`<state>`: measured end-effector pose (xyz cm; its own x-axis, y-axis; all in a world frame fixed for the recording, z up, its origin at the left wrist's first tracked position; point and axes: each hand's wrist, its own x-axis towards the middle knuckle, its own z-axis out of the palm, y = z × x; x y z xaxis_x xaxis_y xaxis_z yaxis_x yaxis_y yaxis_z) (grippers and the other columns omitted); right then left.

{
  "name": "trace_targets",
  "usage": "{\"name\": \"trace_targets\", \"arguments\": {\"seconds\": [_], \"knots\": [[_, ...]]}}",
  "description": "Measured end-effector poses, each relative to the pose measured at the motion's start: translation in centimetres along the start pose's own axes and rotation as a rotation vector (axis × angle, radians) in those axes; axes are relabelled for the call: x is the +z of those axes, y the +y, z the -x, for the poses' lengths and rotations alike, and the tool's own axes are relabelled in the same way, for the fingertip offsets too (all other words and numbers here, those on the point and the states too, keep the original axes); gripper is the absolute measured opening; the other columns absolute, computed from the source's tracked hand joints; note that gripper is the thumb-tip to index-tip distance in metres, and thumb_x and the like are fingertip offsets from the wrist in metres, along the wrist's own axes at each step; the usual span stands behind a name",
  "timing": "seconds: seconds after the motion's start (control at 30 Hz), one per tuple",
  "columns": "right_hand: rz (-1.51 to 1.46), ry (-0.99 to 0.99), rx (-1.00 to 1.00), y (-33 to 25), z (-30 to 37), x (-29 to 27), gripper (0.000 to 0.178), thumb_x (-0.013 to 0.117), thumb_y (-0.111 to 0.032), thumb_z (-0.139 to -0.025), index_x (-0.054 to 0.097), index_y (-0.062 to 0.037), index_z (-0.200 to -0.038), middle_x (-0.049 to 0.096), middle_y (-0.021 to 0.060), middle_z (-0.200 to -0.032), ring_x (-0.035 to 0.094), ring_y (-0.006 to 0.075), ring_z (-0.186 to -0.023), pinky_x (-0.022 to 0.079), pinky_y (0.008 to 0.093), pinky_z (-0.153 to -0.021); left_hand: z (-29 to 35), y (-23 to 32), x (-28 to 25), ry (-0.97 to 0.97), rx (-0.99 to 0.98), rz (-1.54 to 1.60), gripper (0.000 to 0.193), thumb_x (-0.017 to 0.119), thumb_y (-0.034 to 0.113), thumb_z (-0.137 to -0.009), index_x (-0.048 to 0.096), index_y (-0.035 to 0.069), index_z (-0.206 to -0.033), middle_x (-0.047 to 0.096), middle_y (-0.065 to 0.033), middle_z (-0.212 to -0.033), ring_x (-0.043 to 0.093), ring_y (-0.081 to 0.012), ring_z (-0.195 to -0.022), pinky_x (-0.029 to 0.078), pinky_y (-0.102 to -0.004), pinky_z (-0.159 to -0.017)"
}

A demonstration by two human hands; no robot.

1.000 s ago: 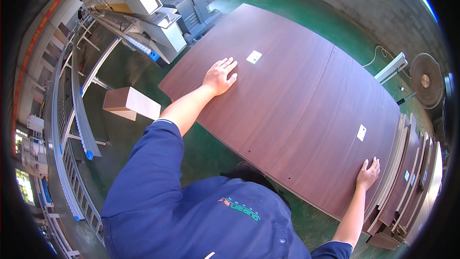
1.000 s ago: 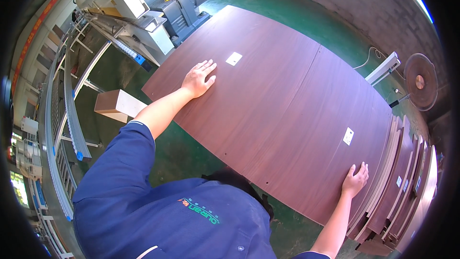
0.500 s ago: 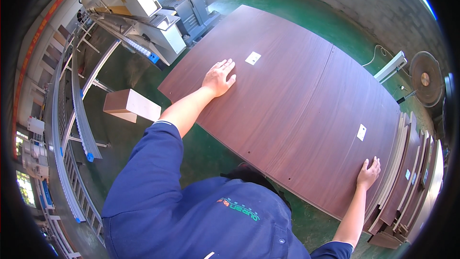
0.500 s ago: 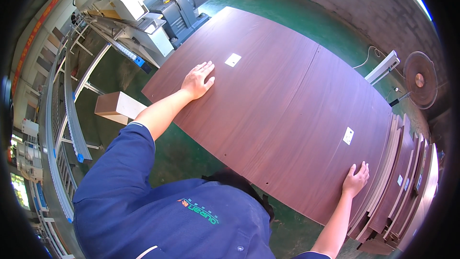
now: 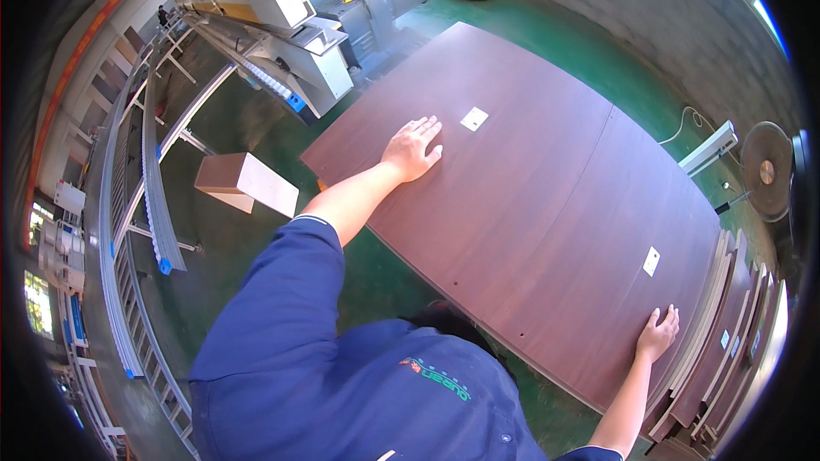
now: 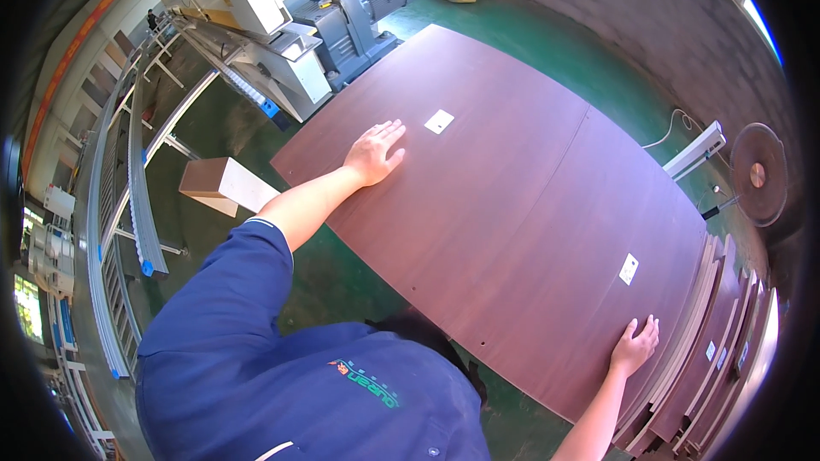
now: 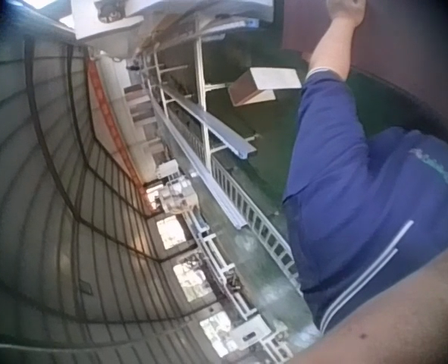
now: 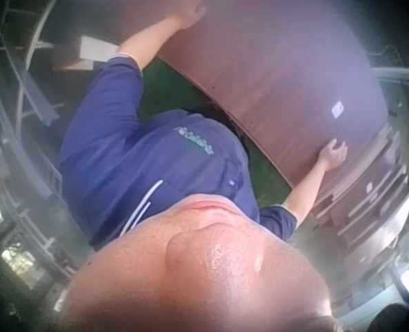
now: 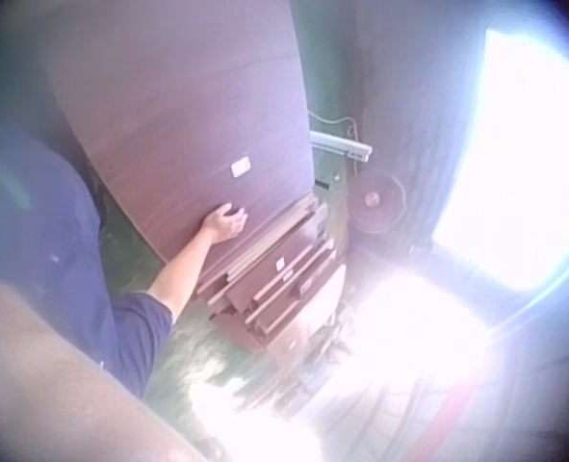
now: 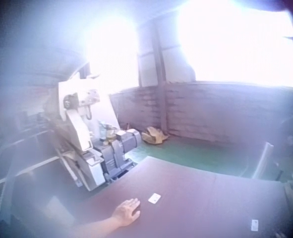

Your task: The person picks up flat wooden panels from a stack, places them onto a conveyor system or machinery, and aligns them against a guide rail.

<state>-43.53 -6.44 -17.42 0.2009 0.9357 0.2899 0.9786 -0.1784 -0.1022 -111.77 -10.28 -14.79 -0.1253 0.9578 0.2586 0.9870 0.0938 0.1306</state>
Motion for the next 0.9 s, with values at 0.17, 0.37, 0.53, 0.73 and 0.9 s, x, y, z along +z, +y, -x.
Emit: {"name": "trace_targets", "arguments": {"seconds": [0.17,0.37,0.53,0.73,0.9], "knots": [[-0.001,-0.023,0.004,-0.4,-0.1,0.1,0.049,0.051,-0.034,-0.096,0.052,-0.0027,-0.135,0.047,0.0155,-0.145,0.042,0.0335,-0.133,0.033,0.0441,-0.111,0.1,0.2,-0.3,-0.029,-0.089,0.017,0.061,0.052,0.037,-0.094,0.039,0.007,-0.146,0.042,-0.0129,-0.15,0.035,-0.0263,-0.141,0.025,-0.038,-0.119],[0.016,-0.022,0.005,0.2,-0.2,0.2,0.049,0.05,-0.035,-0.097,0.051,-0.0046,-0.136,0.046,0.0148,-0.145,0.041,0.0327,-0.134,0.033,0.0447,-0.111,0.0,0.4,-0.5,0.011,-0.053,0.068,0.06,0.053,0.036,-0.094,0.041,0.008,-0.145,0.043,-0.0137,-0.149,0.036,-0.028,-0.14,0.026,-0.0384,-0.118],[0.028,-0.02,0.003,0.6,-0.2,0.4,0.049,0.05,-0.035,-0.097,0.052,-0.0045,-0.136,0.046,0.0152,-0.145,0.04,0.0328,-0.135,0.032,0.0444,-0.111,0.1,0.8,-0.6,0.038,-0.051,0.073,0.058,0.055,0.035,-0.093,0.043,0.008,-0.143,0.045,-0.0157,-0.147,0.039,-0.0306,-0.139,0.029,-0.0395,-0.116],[0.028,-0.025,-0.002,0.6,-0.2,0.5,0.05,0.049,-0.036,-0.098,0.051,-0.0046,-0.136,0.046,0.0158,-0.145,0.04,0.0332,-0.135,0.032,0.0447,-0.112,0.1,0.4,-0.3,0.052,-0.015,0.041,0.057,0.055,0.034,-0.093,0.045,0.008,-0.142,0.046,-0.0163,-0.146,0.04,-0.0309,-0.137,0.03,-0.04,-0.116],[0.028,-0.011,-0.016,0.5,-0.3,0.7,0.051,0.048,-0.037,-0.098,0.051,-0.003,-0.136,0.046,0.0165,-0.145,0.041,0.034,-0.134,0.032,0.0443,-0.112,0.1,-0.1,0.0,0.078,-0.006,0.062,0.054,0.056,0.032,-0.092,0.047,0.008,-0.14,0.047,-0.0145,-0.145,0.041,-0.031,-0.137,0.031,-0.0401,-0.115]]}}
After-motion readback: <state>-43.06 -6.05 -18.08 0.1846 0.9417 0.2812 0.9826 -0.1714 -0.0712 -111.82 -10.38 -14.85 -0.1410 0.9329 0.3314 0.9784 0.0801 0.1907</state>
